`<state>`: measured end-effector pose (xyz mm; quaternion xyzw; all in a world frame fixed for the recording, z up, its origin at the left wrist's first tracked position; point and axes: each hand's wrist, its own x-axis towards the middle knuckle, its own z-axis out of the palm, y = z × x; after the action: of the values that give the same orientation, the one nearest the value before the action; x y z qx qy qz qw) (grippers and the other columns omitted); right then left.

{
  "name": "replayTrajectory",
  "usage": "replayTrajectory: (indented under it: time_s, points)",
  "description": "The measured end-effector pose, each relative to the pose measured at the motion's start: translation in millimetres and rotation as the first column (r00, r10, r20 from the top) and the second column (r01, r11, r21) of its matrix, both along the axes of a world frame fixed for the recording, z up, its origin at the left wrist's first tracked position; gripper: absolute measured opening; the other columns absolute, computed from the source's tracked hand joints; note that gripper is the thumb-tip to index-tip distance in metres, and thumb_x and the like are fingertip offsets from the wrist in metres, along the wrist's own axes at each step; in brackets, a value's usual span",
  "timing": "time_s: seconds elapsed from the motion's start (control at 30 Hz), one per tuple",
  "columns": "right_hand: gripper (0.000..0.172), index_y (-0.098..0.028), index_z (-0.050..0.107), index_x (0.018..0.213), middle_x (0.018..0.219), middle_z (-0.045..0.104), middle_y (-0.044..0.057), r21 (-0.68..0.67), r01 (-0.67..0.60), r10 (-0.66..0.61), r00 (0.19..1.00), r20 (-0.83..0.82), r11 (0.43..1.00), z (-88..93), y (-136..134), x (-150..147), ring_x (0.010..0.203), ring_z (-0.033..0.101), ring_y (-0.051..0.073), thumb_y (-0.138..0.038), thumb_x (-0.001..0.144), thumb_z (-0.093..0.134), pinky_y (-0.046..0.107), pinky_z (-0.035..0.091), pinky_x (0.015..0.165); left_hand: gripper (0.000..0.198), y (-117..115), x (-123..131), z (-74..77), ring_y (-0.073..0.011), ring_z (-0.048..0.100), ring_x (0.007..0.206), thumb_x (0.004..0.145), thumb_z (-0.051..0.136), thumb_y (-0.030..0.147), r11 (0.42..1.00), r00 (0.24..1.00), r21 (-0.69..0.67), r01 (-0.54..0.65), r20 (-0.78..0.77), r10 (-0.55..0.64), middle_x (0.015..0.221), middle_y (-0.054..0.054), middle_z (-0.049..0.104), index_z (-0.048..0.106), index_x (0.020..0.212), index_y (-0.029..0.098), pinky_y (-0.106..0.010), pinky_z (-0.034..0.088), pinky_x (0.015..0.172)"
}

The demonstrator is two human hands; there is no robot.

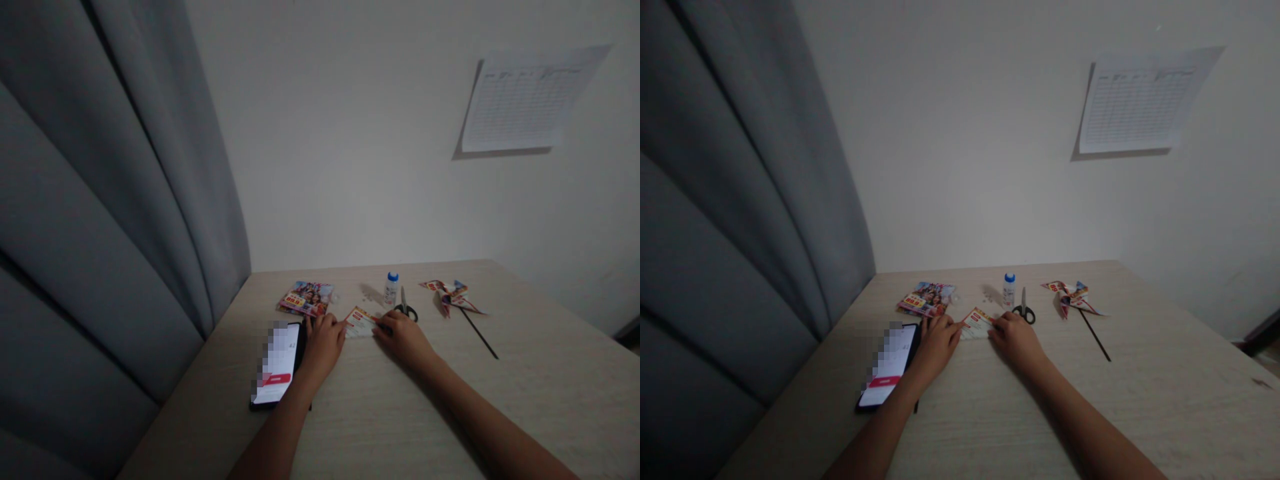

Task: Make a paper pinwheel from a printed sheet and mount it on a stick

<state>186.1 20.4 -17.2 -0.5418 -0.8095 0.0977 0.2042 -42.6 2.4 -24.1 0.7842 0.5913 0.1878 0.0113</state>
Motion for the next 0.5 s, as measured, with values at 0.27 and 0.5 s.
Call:
replayTrajectory:
  time_s: [0.27, 0.5]
  points:
    - [0.03, -0.018, 0.075, 0.105, 0.107, 0.071, 0.012, -0.004, 0.024, -0.024, 1.0, 0.016, 1.0, -0.4, -0.3, -2.6, 0.1, 0.065, 0.023, -0.034, 0.093, 0.053, 0.031, 0.048, 0.092, 0.031, 0.7, 0.4, -0.6, -0.0258, 0.05, 0.114, 0.098, 0.048, 0.027, 1.0, 1.0, -0.005, 0.0, 0.003, 0.0, 0.109, -0.005, 0.062, 0.069, 0.121, 0.031, -0.056, 0.018, 0.114]
    - [0.031, -0.017, 0.074, 0.109, 0.109, 0.071, 0.012, 0.013, 0.012, -0.012, 1.0, 0.027, 1.0, -4.0, 0.7, -1.8, 0.101, 0.064, 0.024, -0.034, 0.095, 0.052, 0.032, 0.048, 0.093, 0.031, 0.4, 0.4, 0.0, -0.0258, 0.05, 0.112, 0.098, 0.049, 0.027, 1.0, 1.0, 0.0, 0.002, 0.006, -0.002, 0.109, -0.005, 0.062, 0.069, 0.121, 0.031, -0.058, 0.019, 0.114]
